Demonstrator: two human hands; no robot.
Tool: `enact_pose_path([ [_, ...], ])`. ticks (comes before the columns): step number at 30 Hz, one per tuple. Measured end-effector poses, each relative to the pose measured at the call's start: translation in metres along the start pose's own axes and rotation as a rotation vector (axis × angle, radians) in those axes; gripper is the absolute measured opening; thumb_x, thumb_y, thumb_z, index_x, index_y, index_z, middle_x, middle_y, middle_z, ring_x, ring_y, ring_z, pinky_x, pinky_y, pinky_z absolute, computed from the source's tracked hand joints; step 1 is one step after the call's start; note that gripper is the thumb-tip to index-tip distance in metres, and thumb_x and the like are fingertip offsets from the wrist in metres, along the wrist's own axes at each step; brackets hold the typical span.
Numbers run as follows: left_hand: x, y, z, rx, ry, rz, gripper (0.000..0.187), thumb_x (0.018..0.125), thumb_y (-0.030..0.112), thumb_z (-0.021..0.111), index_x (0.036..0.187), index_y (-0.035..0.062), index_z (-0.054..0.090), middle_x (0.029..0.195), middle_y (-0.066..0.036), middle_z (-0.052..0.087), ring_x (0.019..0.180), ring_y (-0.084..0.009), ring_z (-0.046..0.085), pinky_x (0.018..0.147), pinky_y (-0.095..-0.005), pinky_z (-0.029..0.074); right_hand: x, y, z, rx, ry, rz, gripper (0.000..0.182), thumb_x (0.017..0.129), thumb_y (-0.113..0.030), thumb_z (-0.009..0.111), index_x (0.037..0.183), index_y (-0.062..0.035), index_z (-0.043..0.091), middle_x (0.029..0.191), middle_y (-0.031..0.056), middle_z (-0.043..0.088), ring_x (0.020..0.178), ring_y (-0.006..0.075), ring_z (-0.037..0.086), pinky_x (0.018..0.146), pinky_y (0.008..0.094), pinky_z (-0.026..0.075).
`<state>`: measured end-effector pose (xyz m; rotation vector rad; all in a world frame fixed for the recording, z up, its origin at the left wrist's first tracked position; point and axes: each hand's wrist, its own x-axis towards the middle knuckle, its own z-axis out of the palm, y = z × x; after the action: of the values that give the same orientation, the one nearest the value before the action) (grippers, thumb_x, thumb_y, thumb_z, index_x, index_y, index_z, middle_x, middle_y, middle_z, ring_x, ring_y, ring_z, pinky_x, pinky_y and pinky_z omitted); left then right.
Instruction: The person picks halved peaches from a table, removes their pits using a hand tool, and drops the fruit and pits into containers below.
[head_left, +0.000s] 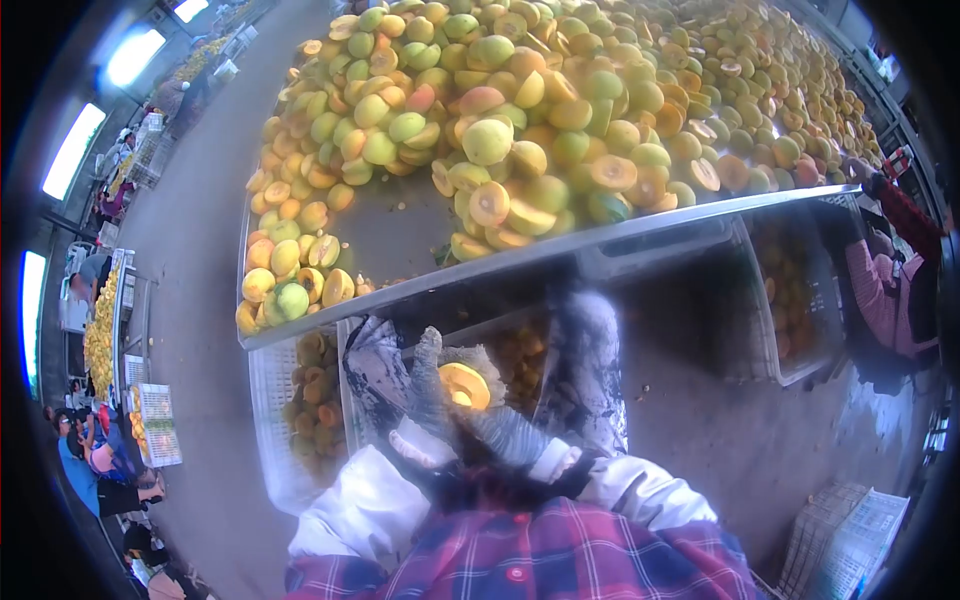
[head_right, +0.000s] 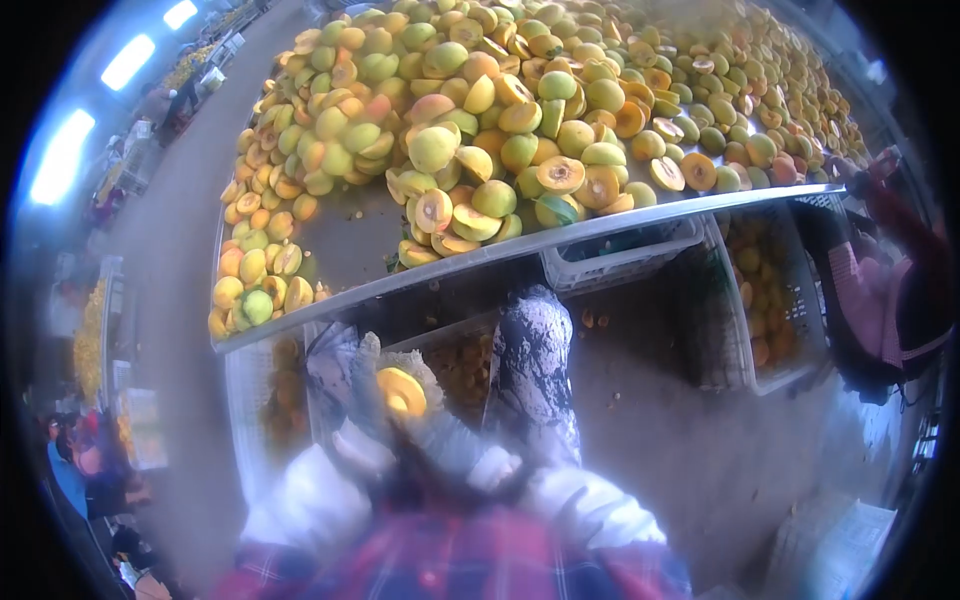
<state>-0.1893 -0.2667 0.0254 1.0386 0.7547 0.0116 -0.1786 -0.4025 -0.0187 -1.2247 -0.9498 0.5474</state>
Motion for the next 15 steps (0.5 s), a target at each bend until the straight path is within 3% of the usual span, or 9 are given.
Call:
enact_pose_path([
  [2,-0.005,0.006,0.000,-0.137,-0.011,0.021,0.052,0.093,0.054,0.049,0.089,0.0041,0.065,0.078,-0.011,0.065,0.071,-0.0237,0.063,0.065,-0.0364,0.053,0.012,-0.019,-0.008,0.582,-0.024,0.665,0.039,0.101,-0.026,0.048,0.133,-0.0035,0.051,0.121,0.0061,0.060,0.102,0.0158,0.059,0.085,0.0268,0.048],
  [4,-0.013,0.013,-0.002,-0.277,-0.041,0.029,0.051,0.092,0.055,0.050,0.091,0.0053,0.063,0.079,-0.011,0.064,0.073,-0.0238,0.063,0.064,-0.0363,0.053,0.006,-0.023,-0.001,0.517,0.036,0.566,0.033,0.101,-0.020,0.047,0.130,-0.0060,0.054,0.111,0.0049,0.064,0.096,0.0166,0.060,0.083,0.0284,0.048],
  [6,-0.020,0.021,-0.012,-0.405,-0.079,0.057,0.051,0.091,0.056,0.051,0.093,0.0064,0.062,0.080,-0.011,0.063,0.074,-0.0238,0.062,0.063,-0.0362,0.052,-0.006,0.003,-0.006,-0.229,-0.313,0.230,0.037,0.101,-0.028,0.046,0.132,-0.0092,0.053,0.107,0.0065,0.064,0.095,0.0164,0.060,0.082,0.0294,0.048],
  [8,-0.032,0.031,-0.027,-0.488,-0.114,0.142,0.050,0.091,0.057,0.052,0.095,0.0075,0.060,0.081,-0.010,0.062,0.075,-0.0239,0.062,0.063,-0.0361,0.052,-0.012,-0.009,-0.012,-0.230,-0.390,0.185,0.041,0.102,-0.036,0.043,0.133,-0.0118,0.053,0.104,0.0081,0.064,0.093,0.0138,0.059,0.080,0.0276,0.047],
  [10,-0.050,0.039,-0.045,-0.504,-0.121,0.312,0.056,0.090,0.061,0.049,0.100,0.0069,0.061,0.087,-0.011,0.063,0.080,-0.0233,0.062,0.068,-0.0396,0.054,-0.013,-0.022,-0.012,0.221,-0.349,0.815,0.047,0.100,-0.043,0.043,0.131,-0.0092,0.054,0.100,0.0100,0.066,0.084,0.0162,0.062,0.074,0.0288,0.048],
  [11,-0.042,0.029,-0.070,-0.571,-0.105,0.277,0.062,0.089,0.066,0.046,0.099,0.0066,0.062,0.087,-0.011,0.064,0.078,-0.0286,0.063,0.068,-0.0448,0.055,-0.027,0.027,-0.004,-0.062,-0.399,1.133,0.053,0.097,-0.050,0.046,0.128,-0.0074,0.055,0.094,0.0084,0.067,0.071,0.0157,0.061,0.066,0.0297,0.049],
  [13,-0.050,0.032,-0.087,-0.634,-0.088,0.277,0.068,0.088,0.070,0.043,0.099,0.0063,0.063,0.087,-0.012,0.065,0.077,-0.0338,0.064,0.068,-0.0500,0.056,-0.032,0.015,0.004,-0.111,-0.443,0.938,0.053,0.096,-0.047,0.050,0.128,-0.0060,0.054,0.092,0.0099,0.067,0.068,0.0194,0.061,0.065,0.0322,0.049],
  [14,-0.081,0.040,-0.068,-0.640,0.014,0.326,0.060,0.090,0.060,0.048,0.110,0.0048,0.060,0.100,-0.012,0.063,0.084,-0.0289,0.063,0.073,-0.0436,0.055,-0.038,0.008,0.006,-0.134,-0.461,0.784,0.053,0.094,-0.045,0.054,0.128,-0.0045,0.053,0.090,0.0114,0.068,0.065,0.0230,0.062,0.064,0.0347,0.050],
  [15,-0.100,0.043,-0.058,-0.644,0.109,0.369,0.055,0.092,0.051,0.053,0.120,0.0033,0.056,0.113,-0.013,0.062,0.090,-0.0239,0.063,0.077,-0.0373,0.055,-0.039,0.001,0.004,-0.556,-0.494,-0.031,0.054,0.090,-0.030,0.060,0.135,-0.0020,0.046,0.095,0.0168,0.068,0.070,0.0309,0.063,0.068,0.0389,0.051],
])
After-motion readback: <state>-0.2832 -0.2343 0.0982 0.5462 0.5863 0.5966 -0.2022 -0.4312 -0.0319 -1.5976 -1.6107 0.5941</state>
